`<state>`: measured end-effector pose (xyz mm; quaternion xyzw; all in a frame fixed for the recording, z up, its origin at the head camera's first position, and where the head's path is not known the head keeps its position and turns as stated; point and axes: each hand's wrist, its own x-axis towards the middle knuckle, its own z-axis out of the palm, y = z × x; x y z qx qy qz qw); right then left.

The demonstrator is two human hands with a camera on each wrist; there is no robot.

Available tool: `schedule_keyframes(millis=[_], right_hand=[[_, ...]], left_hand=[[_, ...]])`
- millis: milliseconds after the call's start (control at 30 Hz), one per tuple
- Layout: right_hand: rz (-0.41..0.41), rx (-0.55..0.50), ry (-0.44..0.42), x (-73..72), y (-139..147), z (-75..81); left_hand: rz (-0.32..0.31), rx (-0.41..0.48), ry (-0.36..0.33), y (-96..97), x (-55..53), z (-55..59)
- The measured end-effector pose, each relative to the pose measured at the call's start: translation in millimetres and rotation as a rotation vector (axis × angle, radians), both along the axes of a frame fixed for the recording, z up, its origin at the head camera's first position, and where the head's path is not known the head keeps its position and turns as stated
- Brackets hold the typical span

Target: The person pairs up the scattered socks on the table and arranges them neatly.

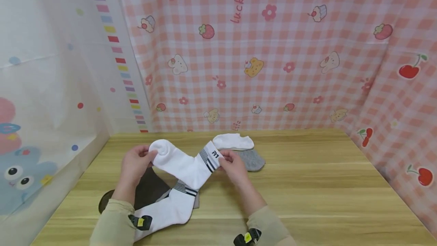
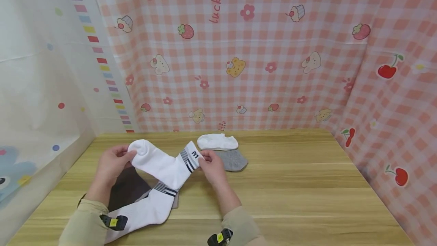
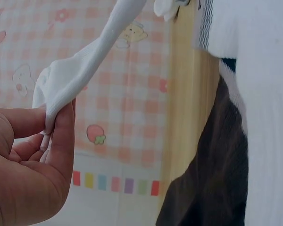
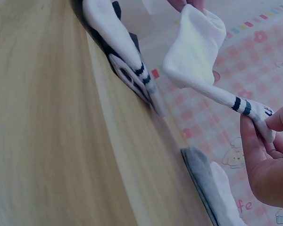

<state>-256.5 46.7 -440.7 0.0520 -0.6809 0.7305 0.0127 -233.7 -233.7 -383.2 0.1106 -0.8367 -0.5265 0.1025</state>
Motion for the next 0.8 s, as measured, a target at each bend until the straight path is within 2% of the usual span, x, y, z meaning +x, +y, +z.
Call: schedule_keyframes(millis=[233, 400, 533, 800], right_hand=[[-0.015, -0.009, 0.008, -1.3, 18.9, 2.3], [-0.049, 0.032, 0.012, -2.1, 30.3, 3.5], [-0.067, 0.051, 0.009, -2.2, 37.1, 6.0], [-0.069, 0.07, 0.011, -1.9, 54.4, 9.5]], left_hand=[[-0.051, 0.051, 0.026, 12.8, 2.9, 1.4], [-0.062, 0.031, 0.005, 22.5, 5.3, 1.8], [-0.077, 0.025, 0.009, 29.8, 5.3, 0.2], [-0.113, 0.075, 0.044, 44.0, 4.8, -4.7]])
